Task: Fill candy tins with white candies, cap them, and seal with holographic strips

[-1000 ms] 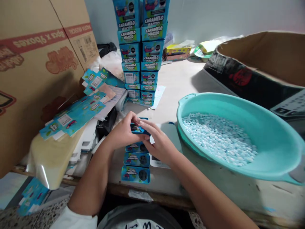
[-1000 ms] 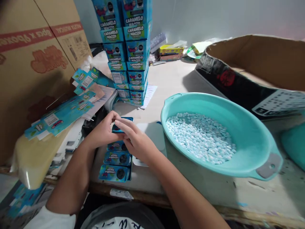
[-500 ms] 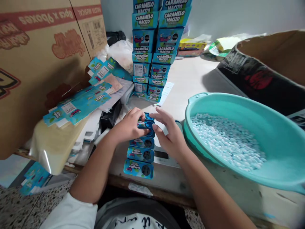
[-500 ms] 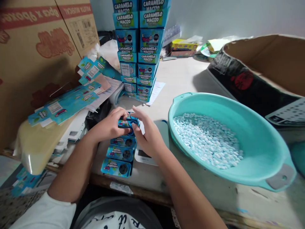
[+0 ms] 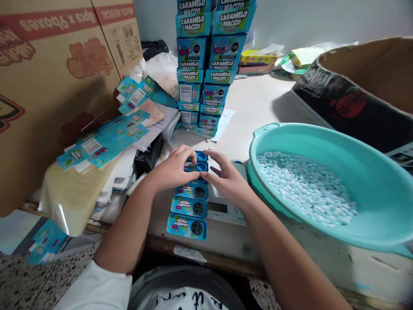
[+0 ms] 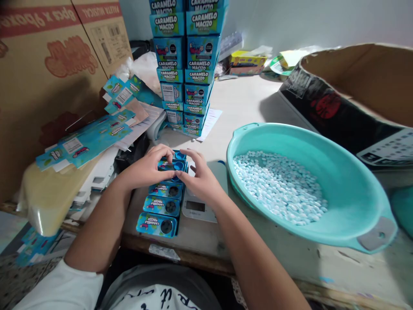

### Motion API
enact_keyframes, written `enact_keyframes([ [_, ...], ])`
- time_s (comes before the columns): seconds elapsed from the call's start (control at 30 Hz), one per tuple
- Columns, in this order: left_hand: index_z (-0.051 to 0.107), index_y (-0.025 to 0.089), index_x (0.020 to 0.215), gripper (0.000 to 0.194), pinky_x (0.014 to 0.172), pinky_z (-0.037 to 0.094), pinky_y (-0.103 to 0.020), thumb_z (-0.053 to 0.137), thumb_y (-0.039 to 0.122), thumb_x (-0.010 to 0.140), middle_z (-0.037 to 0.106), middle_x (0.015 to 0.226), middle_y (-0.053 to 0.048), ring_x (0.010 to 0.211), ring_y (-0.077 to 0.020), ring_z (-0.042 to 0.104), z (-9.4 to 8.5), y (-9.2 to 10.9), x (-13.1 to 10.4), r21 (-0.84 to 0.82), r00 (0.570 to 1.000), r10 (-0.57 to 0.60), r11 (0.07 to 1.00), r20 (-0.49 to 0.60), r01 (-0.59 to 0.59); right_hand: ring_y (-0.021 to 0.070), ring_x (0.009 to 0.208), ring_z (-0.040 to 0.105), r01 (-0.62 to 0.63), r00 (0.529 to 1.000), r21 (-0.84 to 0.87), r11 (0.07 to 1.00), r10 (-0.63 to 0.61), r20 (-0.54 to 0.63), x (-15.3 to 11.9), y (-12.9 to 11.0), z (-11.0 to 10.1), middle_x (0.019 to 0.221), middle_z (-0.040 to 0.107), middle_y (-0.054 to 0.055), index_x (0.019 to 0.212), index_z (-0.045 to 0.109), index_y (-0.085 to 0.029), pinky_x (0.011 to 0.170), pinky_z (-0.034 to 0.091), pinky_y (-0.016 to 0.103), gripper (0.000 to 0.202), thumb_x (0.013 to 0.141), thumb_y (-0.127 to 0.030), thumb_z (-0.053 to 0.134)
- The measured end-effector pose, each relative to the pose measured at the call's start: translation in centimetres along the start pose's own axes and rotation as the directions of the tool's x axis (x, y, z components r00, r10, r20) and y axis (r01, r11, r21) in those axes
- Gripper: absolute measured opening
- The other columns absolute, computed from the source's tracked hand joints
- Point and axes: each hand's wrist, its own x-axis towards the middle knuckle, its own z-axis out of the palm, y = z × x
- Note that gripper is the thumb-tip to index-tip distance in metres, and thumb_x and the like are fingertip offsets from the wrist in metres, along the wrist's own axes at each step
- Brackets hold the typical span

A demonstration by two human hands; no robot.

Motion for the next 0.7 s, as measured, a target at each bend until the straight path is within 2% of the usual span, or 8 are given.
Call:
enact_keyframes([
  [0.17, 0.054, 0.026, 0.094, 0.016, 0.112, 0.043, -0.042, 0.067, 0.033, 0.086, 0.057, 0.127, -0.005, 0.134, -0.0260, 0.048, -0.1, -0.2, 0.0, 0.007, 0.999, 0.012, 1.000, 0.031, -0.012, 0.0304, 0.151, 0.040, -0.065, 0.996, 0.153, 0.986, 0.056, 0.065, 0.3, 0.5, -0.2, 0.158, 0.047, 0.012, 0.152, 0.040, -0.033, 0.113, 0.051, 0.052, 0.072, 0.088, -0.033, 0.072],
  [0.37, 0.059, 0.028, 0.100, 0.014, 0.117, 0.040, -0.044, 0.064, 0.030, 0.087, 0.055, 0.138, -0.005, 0.142, -0.0262, 0.044, -0.5, -0.3, -0.1, -0.026, 0.995, 0.009, 1.000, 0.098, -0.007, 0.0307, 0.146, 0.048, -0.059, 0.997, 0.165, 0.985, 0.050, 0.062, 0.3, 0.3, -0.2, 0.153, 0.054, 0.010, 0.149, 0.047, -0.033, 0.108, 0.055, 0.051, 0.068, 0.086, -0.027, 0.072],
  [0.7, 0.059, 0.028, 0.099, 0.019, 0.119, 0.039, -0.044, 0.067, 0.027, 0.082, 0.056, 0.135, -0.004, 0.142, -0.0254, 0.044, -0.4, -0.4, 0.0, -0.042, 0.994, -0.018, 0.999, 0.109, 0.023, 0.0314, 0.142, 0.051, -0.107, 0.994, 0.153, 0.982, 0.110, -0.012, 0.3, 0.1, 0.8, 0.146, 0.060, 0.011, 0.142, 0.051, -0.029, 0.108, 0.054, 0.052, 0.067, 0.078, -0.024, 0.071],
])
